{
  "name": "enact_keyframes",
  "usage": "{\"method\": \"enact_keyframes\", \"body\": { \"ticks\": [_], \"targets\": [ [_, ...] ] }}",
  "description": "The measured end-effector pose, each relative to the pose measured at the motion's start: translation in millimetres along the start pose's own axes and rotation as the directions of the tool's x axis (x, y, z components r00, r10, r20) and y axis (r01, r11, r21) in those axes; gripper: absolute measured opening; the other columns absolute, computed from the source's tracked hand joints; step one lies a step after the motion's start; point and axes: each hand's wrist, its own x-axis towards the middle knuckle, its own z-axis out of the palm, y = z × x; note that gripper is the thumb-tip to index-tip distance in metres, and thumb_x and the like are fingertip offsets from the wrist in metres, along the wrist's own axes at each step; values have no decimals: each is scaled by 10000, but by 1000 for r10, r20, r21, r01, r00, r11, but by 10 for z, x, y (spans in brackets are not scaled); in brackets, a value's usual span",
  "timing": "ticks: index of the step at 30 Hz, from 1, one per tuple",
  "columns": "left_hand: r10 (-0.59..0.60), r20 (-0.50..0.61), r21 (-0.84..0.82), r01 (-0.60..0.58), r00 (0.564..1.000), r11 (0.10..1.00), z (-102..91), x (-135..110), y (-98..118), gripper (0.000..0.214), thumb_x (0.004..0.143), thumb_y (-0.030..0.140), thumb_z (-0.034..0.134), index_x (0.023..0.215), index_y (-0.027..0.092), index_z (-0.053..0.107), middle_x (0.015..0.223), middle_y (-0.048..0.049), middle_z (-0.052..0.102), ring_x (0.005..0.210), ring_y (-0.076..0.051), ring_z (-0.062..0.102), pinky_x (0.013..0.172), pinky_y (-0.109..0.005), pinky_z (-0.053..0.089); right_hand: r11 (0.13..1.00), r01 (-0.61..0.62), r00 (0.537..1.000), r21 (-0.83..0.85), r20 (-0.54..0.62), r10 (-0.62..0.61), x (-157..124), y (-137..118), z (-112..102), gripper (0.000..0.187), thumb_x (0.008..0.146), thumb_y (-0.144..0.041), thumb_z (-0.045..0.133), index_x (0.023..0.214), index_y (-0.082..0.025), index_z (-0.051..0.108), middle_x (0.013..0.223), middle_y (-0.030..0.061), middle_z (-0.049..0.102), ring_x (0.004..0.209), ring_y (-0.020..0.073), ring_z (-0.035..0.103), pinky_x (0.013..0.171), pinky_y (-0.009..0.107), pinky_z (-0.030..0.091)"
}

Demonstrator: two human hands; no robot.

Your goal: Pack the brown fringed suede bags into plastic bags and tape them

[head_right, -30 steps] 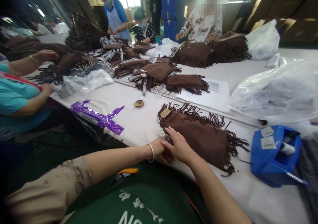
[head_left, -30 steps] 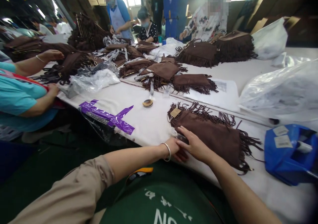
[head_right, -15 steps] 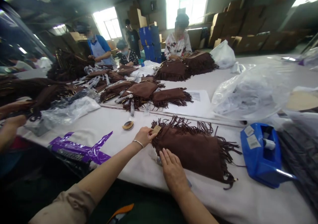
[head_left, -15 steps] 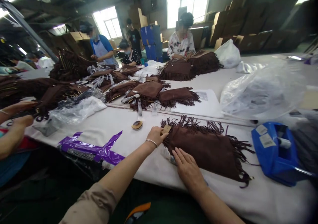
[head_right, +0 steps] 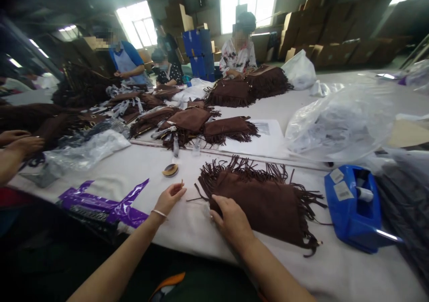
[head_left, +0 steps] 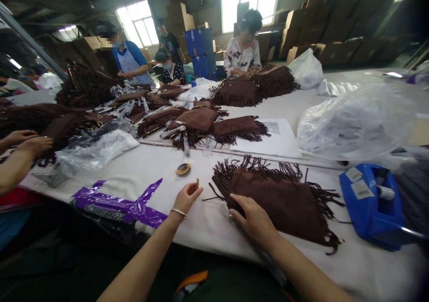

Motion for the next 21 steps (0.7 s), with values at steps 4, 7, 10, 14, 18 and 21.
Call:
{"method": "enact_keyframes", "body": {
  "ticks": [4,7,10,14,18,21],
  "targets": [
    [-54,-124,-183,30,991,983,27,-386,-47,513,701,487,675,1074,149,574,967,-59,663,896,-190,638,844,-326,515,996,61,995,-69,78,-56,491,-101,161,260,801,-226,600,1059,-248,611,1055,44,616,1003,195,543,858,304,461],
    [-47,-122,-185,24,991,982,38,-469,-20,498,695,483,680,1060,159,582,953,-52,665,888,-193,642,845,-328,519,992,29,995,-120,101,-17,752,-113,352,84,738,-210,661,820,-223,652,914,47,612,882,199,581,715,290,478],
    [-39,-116,-181,17,993,983,31,-532,-9,488,707,480,671,1063,158,579,963,-58,661,895,-199,643,848,-330,521,989,-41,997,-145,57,50,867,-58,455,34,747,-215,650,771,-202,629,882,49,596,784,185,599,633,276,462],
    [3,-121,-147,-21,993,989,64,-775,-47,481,738,450,659,1128,189,552,1044,-66,643,955,-207,633,889,-339,507,987,-120,993,-110,-28,118,834,22,393,156,865,-285,505,936,-196,612,946,66,602,764,167,609,666,283,480],
    [45,-104,-89,-55,994,995,100,-1049,-33,446,799,405,613,1193,224,511,1109,-58,613,1029,-200,599,951,-350,466,998,-32,999,-60,-28,30,477,5,239,453,874,-392,487,1286,-211,437,1218,84,554,1086,190,538,904,311,451],
    [120,-117,5,-120,986,993,110,-1102,101,424,825,386,587,1209,235,493,1092,-58,599,975,-195,598,881,-354,491,983,110,994,-147,12,-110,-5,24,169,691,806,-412,570,1398,-193,289,1408,95,397,1313,259,314,1053,427,330]
  ]
}}
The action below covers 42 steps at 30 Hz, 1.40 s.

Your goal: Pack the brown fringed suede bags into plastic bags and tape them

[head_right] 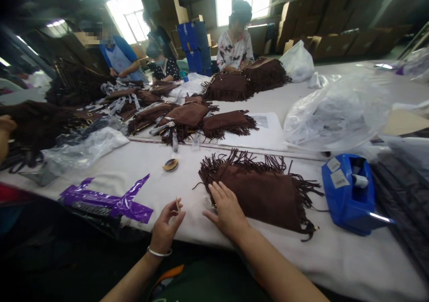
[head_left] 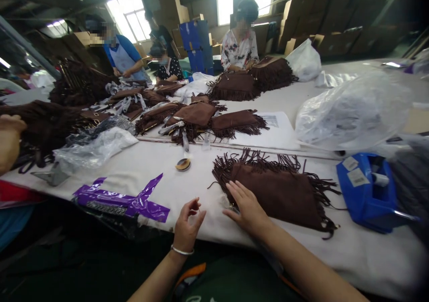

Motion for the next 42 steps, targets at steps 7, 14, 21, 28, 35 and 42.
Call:
{"method": "enact_keyframes", "body": {
  "ticks": [7,14,21,28,35,42],
  "targets": [
    [441,138,162,-459,887,873,502,471,599,442,819,383,606,1215,221,493,1121,-81,571,1043,-221,514,927,-399,434,960,-3,998,-280,-55,-13,-617,100,52,636,768,-53,429,1388,-146,325,1446,104,328,1352,256,243,1084,448,277],
    [435,391,258,-550,811,795,1198,781,688,522,720,476,688,1146,193,585,1098,-90,600,1036,-259,511,917,-424,419,917,-190,967,-350,-226,114,-813,155,12,549,811,-136,474,1349,-80,383,1406,150,386,1330,292,284,1064,464,307],
    [315,56,72,-319,947,945,700,601,412,287,855,380,547,1059,192,619,1035,-63,626,996,-194,553,934,-344,413,916,-135,984,-377,-156,80,-694,113,-197,702,818,-269,549,1428,-161,219,1494,92,211,1378,297,132,1113,505,187],
    [-258,191,-182,293,947,939,436,129,261,352,815,486,559,873,147,635,824,-55,680,706,-143,610,642,-235,468,918,8,1000,-397,24,2,-275,239,-5,491,859,-153,429,1350,-173,399,1430,118,349,1327,319,282,1060,585,239],
    [-440,632,-499,770,637,398,422,155,293,538,815,520,561,1149,99,542,1155,-178,616,1007,-227,629,837,-319,508,896,81,996,-436,74,-53,-150,360,-71,486,861,-43,323,1334,-114,408,1360,128,452,1264,292,398,1046,591,275],
    [-237,767,-599,798,596,67,800,542,361,592,863,557,443,1149,52,563,1001,-161,680,850,-222,669,864,-369,496,893,191,982,-406,79,-174,-154,379,-202,485,861,-38,325,1339,-85,391,1307,130,514,1213,251,468,1077,521,303]
  ]
}}
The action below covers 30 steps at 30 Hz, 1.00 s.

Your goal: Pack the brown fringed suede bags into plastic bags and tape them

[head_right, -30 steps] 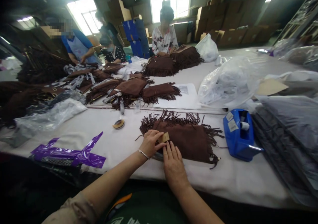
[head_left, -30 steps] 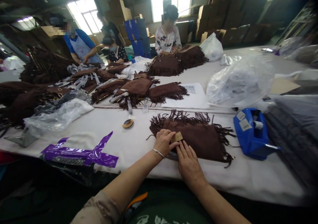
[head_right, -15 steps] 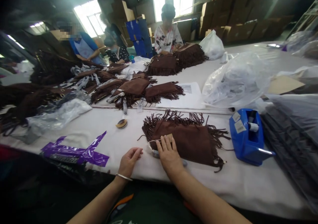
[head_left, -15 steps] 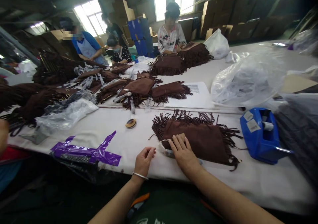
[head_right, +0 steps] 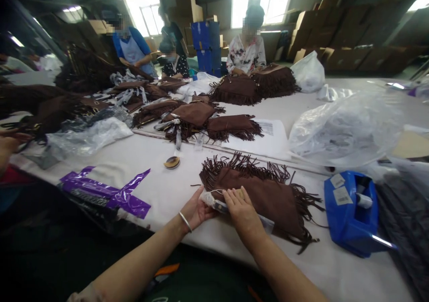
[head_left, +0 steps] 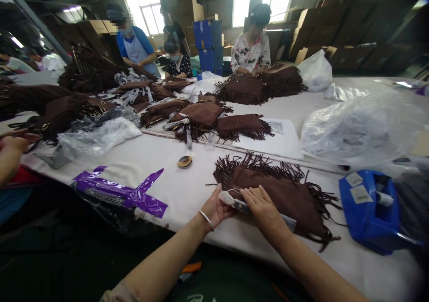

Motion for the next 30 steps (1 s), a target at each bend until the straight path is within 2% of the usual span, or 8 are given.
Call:
{"method": "enact_keyframes", "body": {
  "ticks": [2,5,8,12,15,18,24,30],
  "targets": [
    [64,130,-101,-51,989,994,89,110,-11,631,869,562,418,1156,19,563,1003,-178,679,913,-251,655,912,-384,462,999,45,999,-4,-27,-46,-56,-12,0,512,848,-34,334,1358,-75,359,1315,132,506,1221,246,460,1070,487,339],
    [34,309,-198,29,950,980,172,178,-13,739,835,632,395,1180,-3,551,1067,-201,653,1030,-307,608,973,-430,403,997,82,994,-6,-71,-82,-172,-138,-13,551,836,-32,324,1385,-72,303,1335,124,486,1242,239,437,1057,470,372],
    [19,343,-229,64,939,971,146,163,32,703,831,614,408,1203,35,550,1082,-180,654,1061,-318,591,995,-464,369,997,76,994,-8,-72,-76,-290,-337,-42,557,842,-38,296,1397,-78,274,1372,104,445,1279,228,389,1059,454,378],
    [12,252,-237,49,968,970,10,140,104,506,835,404,499,1177,37,569,1038,-173,673,1027,-311,612,978,-468,386,996,84,992,-5,-93,-84,-387,-488,-22,551,839,-31,265,1388,-73,295,1368,93,449,1284,224,380,1042,437,403],
    [38,-1,-183,-37,999,982,-48,191,113,397,765,159,556,1140,33,583,953,-153,701,947,-283,650,947,-437,429,992,128,985,15,-117,-125,-419,-492,41,543,839,-38,282,1380,-83,317,1340,90,482,1263,227,410,1017,428,434],
    [182,-231,-118,-213,956,970,-21,285,107,364,771,149,580,1125,65,588,912,-120,713,916,-258,662,936,-414,454,992,116,984,57,-146,-107,-439,-491,71,541,837,-36,279,1375,-82,325,1328,96,494,1262,228,412,1003,444,447],
    [251,-172,-150,-278,952,949,53,334,174,486,868,502,434,1099,105,592,1017,-114,686,1034,-265,612,964,-451,444,989,78,991,122,-122,-63,-457,-527,5,571,792,1,269,1350,-68,365,1342,93,476,1270,231,399,1007,455,447],
    [449,-141,62,-445,882,893,77,147,134,491,858,464,456,1190,115,550,1176,-97,621,1152,-268,534,1027,-450,388,987,52,992,155,-122,-33,-475,-526,6,575,782,-1,303,1342,-90,391,1317,97,506,1243,243,434,998,439,458]
  ]
}}
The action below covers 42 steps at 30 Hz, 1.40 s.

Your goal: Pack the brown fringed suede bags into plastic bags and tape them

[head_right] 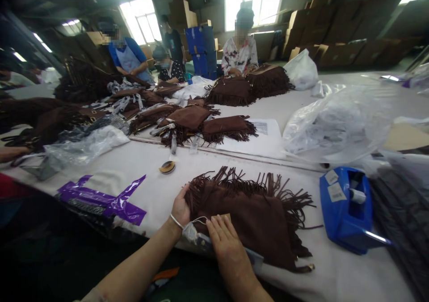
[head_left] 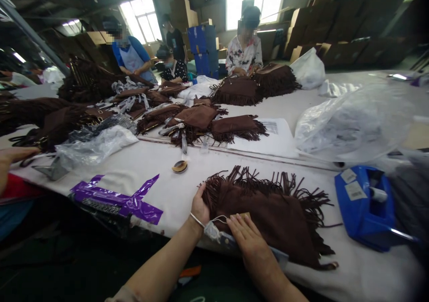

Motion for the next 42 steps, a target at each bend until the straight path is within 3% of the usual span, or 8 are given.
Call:
{"method": "enact_keyframes", "body": {
  "ticks": [7,19,23,26,28,32,36,42],
  "targets": [
    [-48,494,768,-410,868,492,249,-305,-178,563,789,367,618,1309,205,474,1431,-40,365,1377,-237,206,1159,-405,61,999,18,996,35,-83,-15,-138,16,162,485,803,-44,395,1274,-111,487,1277,108,546,1266,253,403,1009,434,441],
    [-319,769,562,-824,554,-74,444,-413,-457,498,896,314,464,1378,239,364,1485,-47,253,1399,-263,84,1133,-528,58,943,-324,946,77,61,320,-953,657,-439,475,911,-275,438,1375,-241,339,1421,59,384,1345,219,268,1082,504,296],
    [-433,771,503,-863,467,-37,686,-433,-669,603,829,360,569,1378,222,362,1476,-71,268,1392,-281,117,1133,-529,41,545,-670,575,503,-112,810,-1357,583,-552,387,931,-335,372,1300,-250,452,1398,64,419,1311,239,338,1088,519,266],
    [-451,746,527,-848,490,-50,808,-454,-891,661,751,235,624,1364,167,384,1467,-115,274,1386,-308,114,1131,-536,21,12,-489,146,872,68,987,-1592,469,-584,435,924,-453,343,1227,-183,498,1242,124,564,1115,255,554,1000,507,393],
    [-438,734,558,-828,519,-45,852,-449,-1016,580,769,140,537,1337,131,420,1447,-142,306,1378,-301,156,1134,-528,58,-283,-293,61,913,313,948,-1695,416,-595,503,904,-517,351,1168,-125,523,1113,161,633,1010,271,616,949,511,435],
    [-434,751,547,-837,498,-14,881,-409,-1067,564,758,54,432,1314,148,446,1408,-126,388,1348,-261,272,1134,-487,164,-657,-106,296,747,654,696,-1687,391,-630,675,876,-623,281,1159,-70,544,1133,219,615,1064,302,586,987,537,378],
    [-448,782,443,-892,433,-88,849,-411,-927,700,692,55,469,1374,146,342,1438,-117,349,1353,-242,266,1132,-473,216,-696,12,609,718,547,575,-1338,536,-641,789,868,-655,76,1230,-109,516,1299,185,503,1197,268,485,1048,525,292],
    [-442,811,339,-924,383,-177,747,-498,-850,765,688,41,440,1416,170,245,1466,-97,299,1371,-219,218,1131,-468,232,-317,-144,550,937,342,762,-836,1106,-492,899,829,-648,-91,1259,-119,495,1178,168,602,1147,253,529,966,512,394]
  ]
}}
